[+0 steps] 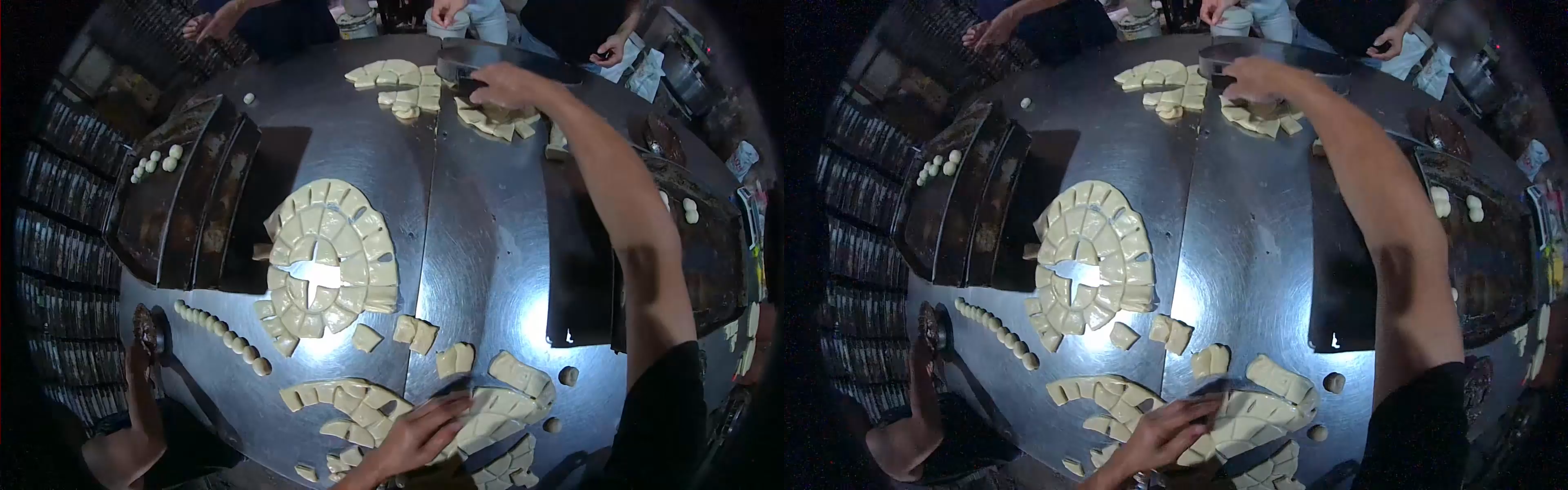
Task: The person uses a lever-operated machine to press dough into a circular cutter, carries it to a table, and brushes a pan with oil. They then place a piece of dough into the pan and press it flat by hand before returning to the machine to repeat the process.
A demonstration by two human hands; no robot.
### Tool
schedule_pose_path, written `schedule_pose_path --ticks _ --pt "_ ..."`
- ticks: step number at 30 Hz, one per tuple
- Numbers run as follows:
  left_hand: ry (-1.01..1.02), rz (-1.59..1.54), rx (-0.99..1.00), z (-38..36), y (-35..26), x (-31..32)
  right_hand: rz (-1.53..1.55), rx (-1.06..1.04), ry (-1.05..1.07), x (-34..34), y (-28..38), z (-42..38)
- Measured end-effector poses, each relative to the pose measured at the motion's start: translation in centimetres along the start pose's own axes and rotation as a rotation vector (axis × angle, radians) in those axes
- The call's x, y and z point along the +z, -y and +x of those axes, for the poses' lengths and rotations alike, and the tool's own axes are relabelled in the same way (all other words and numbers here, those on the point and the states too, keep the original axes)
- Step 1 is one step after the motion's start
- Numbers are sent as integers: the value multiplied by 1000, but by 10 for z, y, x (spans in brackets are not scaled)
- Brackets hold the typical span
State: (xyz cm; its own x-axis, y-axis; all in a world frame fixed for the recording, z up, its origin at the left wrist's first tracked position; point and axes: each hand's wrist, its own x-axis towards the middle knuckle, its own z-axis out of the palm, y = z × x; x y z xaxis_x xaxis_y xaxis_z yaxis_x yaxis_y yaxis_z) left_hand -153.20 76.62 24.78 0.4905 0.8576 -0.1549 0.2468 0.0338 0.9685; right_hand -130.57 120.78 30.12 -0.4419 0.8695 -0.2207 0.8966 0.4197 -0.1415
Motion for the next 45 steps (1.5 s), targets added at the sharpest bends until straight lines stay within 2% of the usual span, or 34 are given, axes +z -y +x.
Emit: schedule_pose_path --ticks 2,3,5,7,9,10,11,13,14,16,19,22,25,27,29,31,33,34,35,37,38,39,41,42,45 --pt "-114 4 -95 -37 0 -4 2 -57 -267 23 -22 9" --pt "-188 -28 -96 -55 6 -4 0 -62 -272 20 -28 5" --pt "-283 -63 -101 -89 8 -8 203 -15 -398 13 -36 -2" --pt "-382 -57 -532 -123 -1 -16 404 103 -398 2 -46 -6" --pt "-452 -61 -535 -148 2 -17 430 89 -657 3 -58 -15" --pt "-503 -60 -532 -154 2 -18 561 164 -566 -4 -55 -25" --pt "-510 -56 -521 -156 -3 -18 559 156 -577 2 -58 -30" --pt "-579 -104 -455 -160 -15 -17 473 177 -1043 18 -55 -36" --pt "-559 -76 -513 -164 -18 -17 475 163 -1060 17 -49 -42" --pt "-563 -38 -513 -172 -19 -14 583 256 -1295 15 -35 -57" --pt "-551 20 -448 -195 1 -3 753 294 -1318 -3 -20 -96" --pt "-712 137 -382 -240 79 23 1157 81 -1320 -25 42 -164" --pt "-676 -28 -241 -231 35 16 1397 -32 -1273 -38 105 -237" --pt "-669 -91 -217 -236 16 17 1557 -66 -1220 -40 143 -283" --pt "-594 -241 -331 -253 3 20 1669 -121 -1155 -34 182 -328" --pt "-600 -104 -193 -277 22 30 1705 -72 -1119 -29 231 -375" --pt "-583 -181 -60 -303 42 38 1705 -56 -1093 -17 279 -420" --pt "-550 -340 -191 -317 44 41 1718 -45 -1065 -10 308 -444" --pt "-495 -202 -118 -330 33 41 1730 -37 -1035 -4 336 -468" --pt "-403 -114 -98 -361 40 43 1744 6 -970 16 386 -521" --pt "-354 -56 -147 -379 41 45 1753 19 -931 24 411 -547" --pt "-350 -91 -101 -395 50 49 1761 27 -891 33 433 -573" --pt "-256 185 -149 -430 49 49 1810 37 -805 51 468 -623" --pt "-261 204 -183 -446 55 53 1842 66 -758 57 483 -647" --pt "-167 127 -40 -482 110 66 1861 98 -535 75 510 -712"
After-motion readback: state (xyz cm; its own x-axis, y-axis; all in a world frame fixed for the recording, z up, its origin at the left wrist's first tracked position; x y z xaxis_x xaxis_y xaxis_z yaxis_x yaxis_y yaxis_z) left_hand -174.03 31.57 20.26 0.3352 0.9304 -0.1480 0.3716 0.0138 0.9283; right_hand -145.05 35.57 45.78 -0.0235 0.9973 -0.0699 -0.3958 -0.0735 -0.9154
